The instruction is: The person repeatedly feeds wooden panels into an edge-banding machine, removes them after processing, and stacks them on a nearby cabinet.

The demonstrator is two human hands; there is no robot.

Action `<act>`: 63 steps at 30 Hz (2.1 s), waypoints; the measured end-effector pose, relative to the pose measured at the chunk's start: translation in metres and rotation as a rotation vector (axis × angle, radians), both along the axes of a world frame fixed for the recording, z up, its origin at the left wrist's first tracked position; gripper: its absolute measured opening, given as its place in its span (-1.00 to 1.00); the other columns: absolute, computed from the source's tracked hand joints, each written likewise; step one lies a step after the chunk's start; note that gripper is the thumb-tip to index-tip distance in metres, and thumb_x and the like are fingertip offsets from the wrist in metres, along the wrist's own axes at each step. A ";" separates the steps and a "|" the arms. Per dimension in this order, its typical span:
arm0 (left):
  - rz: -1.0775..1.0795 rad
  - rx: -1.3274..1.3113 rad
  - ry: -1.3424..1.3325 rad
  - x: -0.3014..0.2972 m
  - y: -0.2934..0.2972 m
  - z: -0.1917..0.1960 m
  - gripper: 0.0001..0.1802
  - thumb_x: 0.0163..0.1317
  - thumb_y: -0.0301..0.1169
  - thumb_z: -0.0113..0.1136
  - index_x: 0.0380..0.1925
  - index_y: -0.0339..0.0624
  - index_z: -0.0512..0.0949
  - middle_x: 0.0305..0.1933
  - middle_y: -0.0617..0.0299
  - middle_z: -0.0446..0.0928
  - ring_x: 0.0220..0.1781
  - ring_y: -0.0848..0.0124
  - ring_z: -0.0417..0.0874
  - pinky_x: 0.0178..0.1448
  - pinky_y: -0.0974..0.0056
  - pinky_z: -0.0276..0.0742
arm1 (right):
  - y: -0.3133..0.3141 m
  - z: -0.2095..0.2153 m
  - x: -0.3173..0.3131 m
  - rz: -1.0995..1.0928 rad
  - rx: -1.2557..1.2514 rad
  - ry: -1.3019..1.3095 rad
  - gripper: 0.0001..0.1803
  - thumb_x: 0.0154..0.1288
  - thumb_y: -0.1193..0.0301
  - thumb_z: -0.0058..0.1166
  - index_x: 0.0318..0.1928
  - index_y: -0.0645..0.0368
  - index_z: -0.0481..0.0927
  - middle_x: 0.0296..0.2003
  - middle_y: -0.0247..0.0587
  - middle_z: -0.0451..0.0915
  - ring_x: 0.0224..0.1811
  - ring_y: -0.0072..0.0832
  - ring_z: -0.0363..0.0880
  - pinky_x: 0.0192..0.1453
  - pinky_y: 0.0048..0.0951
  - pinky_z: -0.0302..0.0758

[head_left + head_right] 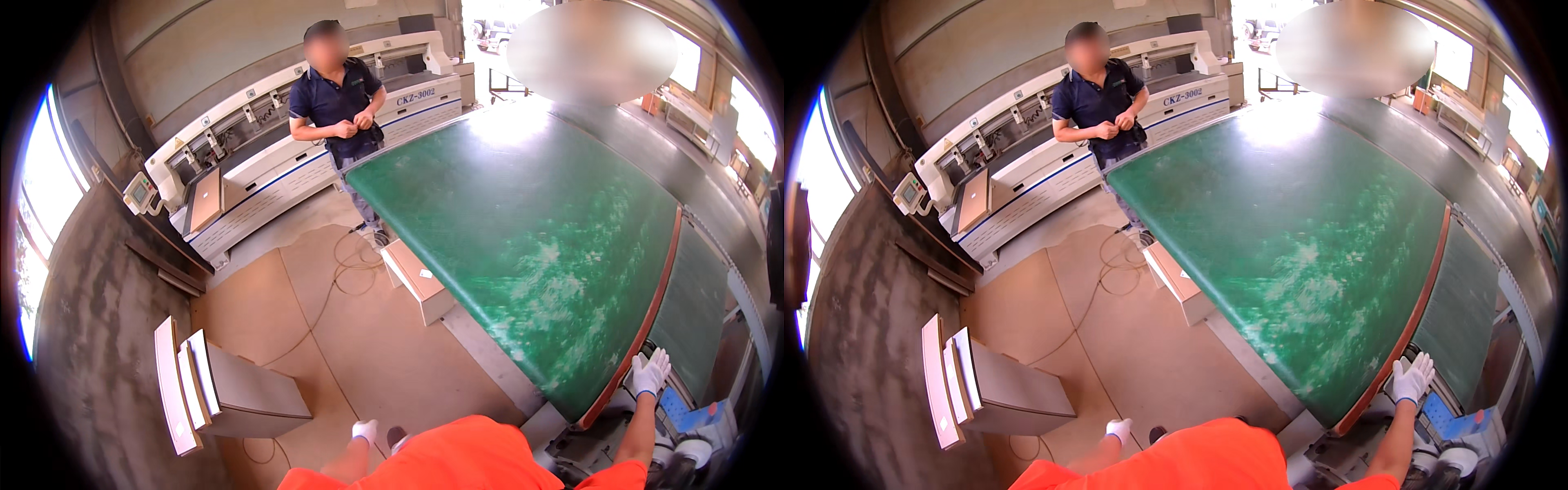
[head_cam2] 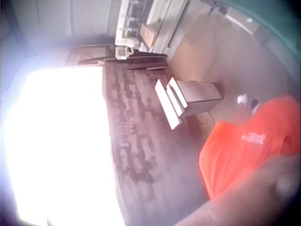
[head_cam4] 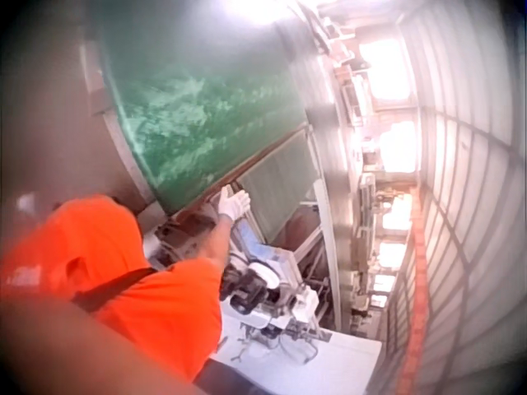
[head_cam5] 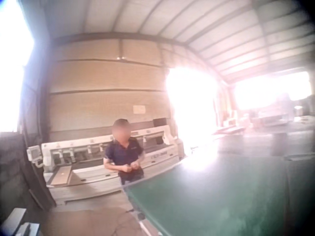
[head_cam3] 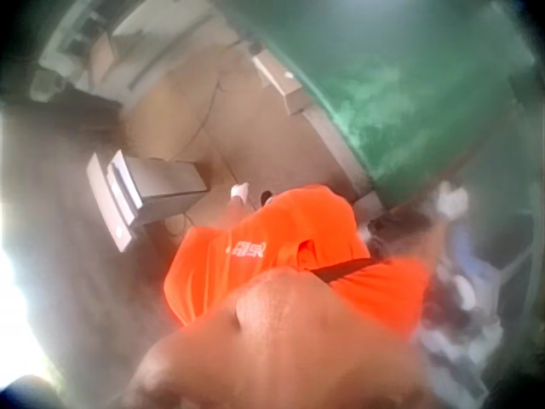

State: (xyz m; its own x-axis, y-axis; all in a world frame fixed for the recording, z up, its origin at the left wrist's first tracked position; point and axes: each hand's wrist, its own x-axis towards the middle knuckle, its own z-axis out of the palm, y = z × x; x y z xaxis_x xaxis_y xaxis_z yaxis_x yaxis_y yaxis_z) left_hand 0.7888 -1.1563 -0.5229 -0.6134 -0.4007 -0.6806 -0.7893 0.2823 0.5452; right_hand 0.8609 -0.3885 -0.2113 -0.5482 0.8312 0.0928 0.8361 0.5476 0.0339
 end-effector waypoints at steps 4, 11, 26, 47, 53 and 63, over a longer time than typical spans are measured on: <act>0.101 -0.043 0.113 -0.033 -0.020 -0.053 -0.49 0.17 -0.30 0.32 0.04 -0.48 0.62 -0.09 -0.12 0.74 -0.02 0.08 0.75 0.10 0.04 0.60 | -0.001 -0.082 0.036 -0.064 -0.041 0.032 -0.03 0.33 -0.13 0.14 0.52 0.28 0.24 0.55 0.10 0.20 0.65 -0.05 0.03 0.71 -0.02 -0.12; 0.042 0.127 0.125 -0.030 0.031 -0.074 -0.85 0.24 -0.40 0.23 -0.37 -0.27 0.56 -0.58 0.24 0.45 -0.58 0.33 0.47 -0.48 0.11 0.40 | 0.006 -0.133 0.058 0.093 0.103 0.195 0.00 0.30 -0.25 0.08 0.48 0.29 0.33 0.51 0.11 0.28 0.61 -0.03 0.12 0.68 -0.01 -0.04; -0.698 -0.149 0.262 -0.012 0.026 -0.037 -0.71 0.23 -0.35 0.15 -0.49 -0.43 0.57 -0.52 0.10 0.56 -0.53 0.27 0.48 -0.35 0.03 0.40 | 0.023 -0.124 0.064 0.069 0.076 0.132 0.07 0.34 -0.32 0.03 0.53 0.30 0.24 0.54 0.11 0.24 0.64 -0.03 0.07 0.69 -0.01 -0.10; -0.477 0.094 0.198 -0.019 0.055 -0.062 -0.81 0.22 -0.42 0.17 -0.52 -0.19 0.41 -0.63 0.24 0.34 -0.68 0.37 0.37 -0.62 0.13 0.22 | 0.029 -0.104 0.075 -0.027 0.059 0.172 0.06 0.31 -0.31 0.08 0.48 0.35 0.31 0.49 0.13 0.32 0.60 -0.04 0.15 0.69 -0.02 -0.06; -0.650 -0.083 0.178 -0.017 0.059 -0.048 -0.83 0.24 -0.40 0.16 -0.47 -0.24 0.50 -0.60 0.15 0.46 -0.61 0.29 0.47 -0.52 0.07 0.37 | 0.029 -0.105 0.074 -0.033 0.062 0.170 0.07 0.29 -0.31 0.08 0.48 0.36 0.31 0.49 0.14 0.32 0.60 -0.03 0.15 0.69 -0.02 -0.06; -1.119 -0.440 0.061 -0.007 0.077 -0.003 -0.63 0.22 -0.13 0.22 -0.20 -0.20 0.72 -0.15 -0.05 0.73 -0.02 -0.04 0.73 0.07 0.04 0.63 | 0.026 -0.097 0.075 -0.045 0.059 0.143 0.05 0.31 -0.29 0.07 0.48 0.36 0.31 0.49 0.13 0.32 0.60 -0.04 0.16 0.68 -0.02 -0.04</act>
State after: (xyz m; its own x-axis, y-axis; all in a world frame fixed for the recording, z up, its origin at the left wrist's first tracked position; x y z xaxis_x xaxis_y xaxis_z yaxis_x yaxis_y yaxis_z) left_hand 0.7817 -1.0789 -0.5258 -0.7960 0.1832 -0.5769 0.0354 0.9656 0.2578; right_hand 0.9354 -0.3622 -0.3080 -0.4879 0.8457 0.2162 0.8586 0.5096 -0.0560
